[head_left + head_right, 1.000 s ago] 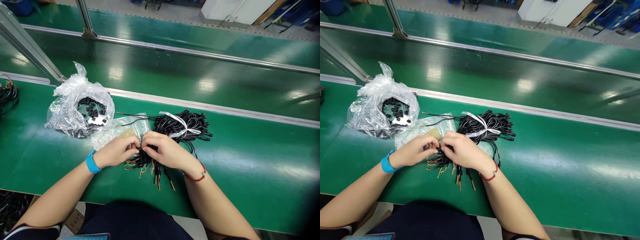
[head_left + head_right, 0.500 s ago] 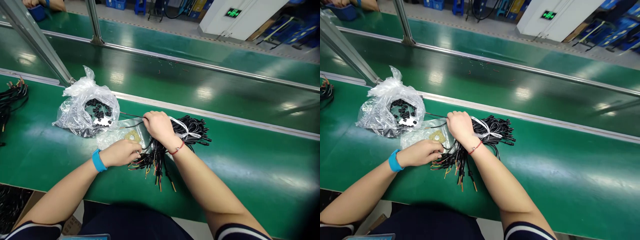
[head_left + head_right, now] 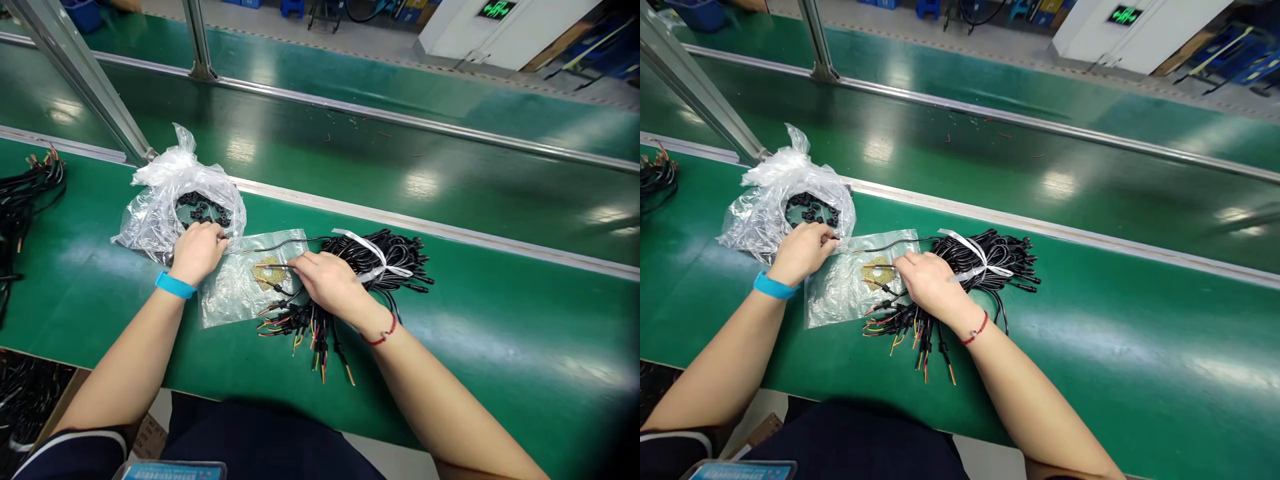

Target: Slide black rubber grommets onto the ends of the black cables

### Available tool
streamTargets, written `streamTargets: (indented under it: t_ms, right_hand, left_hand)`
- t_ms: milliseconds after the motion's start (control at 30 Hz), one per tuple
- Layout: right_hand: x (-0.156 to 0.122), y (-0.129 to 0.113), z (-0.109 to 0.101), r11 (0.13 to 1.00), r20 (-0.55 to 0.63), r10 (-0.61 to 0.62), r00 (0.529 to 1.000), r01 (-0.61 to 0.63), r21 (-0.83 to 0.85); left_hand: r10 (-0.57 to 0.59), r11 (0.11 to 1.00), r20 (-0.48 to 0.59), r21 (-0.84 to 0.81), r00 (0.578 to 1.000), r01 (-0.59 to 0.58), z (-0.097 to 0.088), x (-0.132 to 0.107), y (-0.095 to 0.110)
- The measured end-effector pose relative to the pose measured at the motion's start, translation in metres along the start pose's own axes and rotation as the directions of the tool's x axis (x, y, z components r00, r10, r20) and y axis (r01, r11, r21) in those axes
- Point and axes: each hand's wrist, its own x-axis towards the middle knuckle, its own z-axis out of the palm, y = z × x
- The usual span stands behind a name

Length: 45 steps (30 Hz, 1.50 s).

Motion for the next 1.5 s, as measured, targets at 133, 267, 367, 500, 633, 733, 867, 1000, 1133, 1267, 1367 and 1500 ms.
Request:
streamTargets:
  t_ms: [133,267,367,500,633,733,867,1000,1133,1267,1367,1500]
  right_hand:
    - [-0.002,-0.002,0.0,0.999,0.073,-0.017,0.997,0.02,-0.043]
    - [0.002,-0.004,0.004,0.994,0.131,-0.034,0.991,0.048,-0.1]
    - [0.007,-0.005,0.006,0.991,0.149,-0.028,0.989,0.046,-0.123]
    - [0.009,-0.006,0.005,0.993,0.173,0.021,0.985,0.0,-0.121]
    - [0.011,-0.008,0.005,0.994,0.187,0.075,0.979,-0.057,-0.096]
    - [0.015,-0.011,0.008,0.989,0.208,0.131,0.969,-0.113,-0.097]
    - [0.02,-0.016,0.009,0.982,0.194,0.174,0.965,-0.156,-0.106]
    - [0.015,-0.017,0.002,0.976,0.114,0.219,0.969,-0.215,-0.042]
    - [0.001,-0.016,-0.005,0.903,-0.154,0.35,0.924,-0.29,0.317]
    - [-0.008,-0.017,-0.001,0.84,-0.37,0.407,0.835,-0.183,0.511]
    - [-0.009,-0.018,0.004,0.842,-0.447,0.412,0.794,-0.144,0.52]
    - [-0.009,-0.018,0.008,0.876,-0.501,0.358,0.788,-0.097,0.473]
  left_hand:
    - [-0.036,0.999,-0.029,-0.031,0.999,0.035,0.001,0.0,0.002]
    - [-0.136,0.971,-0.08,-0.21,0.987,0.117,-0.009,0.0,0.006]
    - [-0.161,0.927,-0.179,-0.364,0.971,0.087,-0.016,-0.002,0.012]
    - [-0.093,0.9,-0.295,-0.434,0.951,-0.046,-0.021,-0.006,0.021]
    - [0.026,0.869,-0.347,-0.456,0.938,-0.192,-0.019,-0.01,0.031]
    - [0.11,0.847,-0.309,-0.468,0.945,-0.252,-0.016,-0.013,0.04]
    - [0.122,0.808,-0.205,-0.548,0.971,-0.217,-0.012,-0.016,0.047]
    - [0.092,0.748,-0.112,-0.648,0.989,-0.143,-0.007,-0.015,0.048]
    - [0.045,0.56,-0.009,-0.828,0.999,-0.033,-0.002,-0.014,0.05]
    - [0.031,0.354,0.119,-0.93,0.992,0.101,0.0,-0.016,0.056]
    - [0.049,0.287,0.174,-0.946,0.983,0.153,0.001,-0.017,0.059]
    - [0.047,0.258,0.223,-0.944,0.974,0.204,0.002,-0.018,0.062]
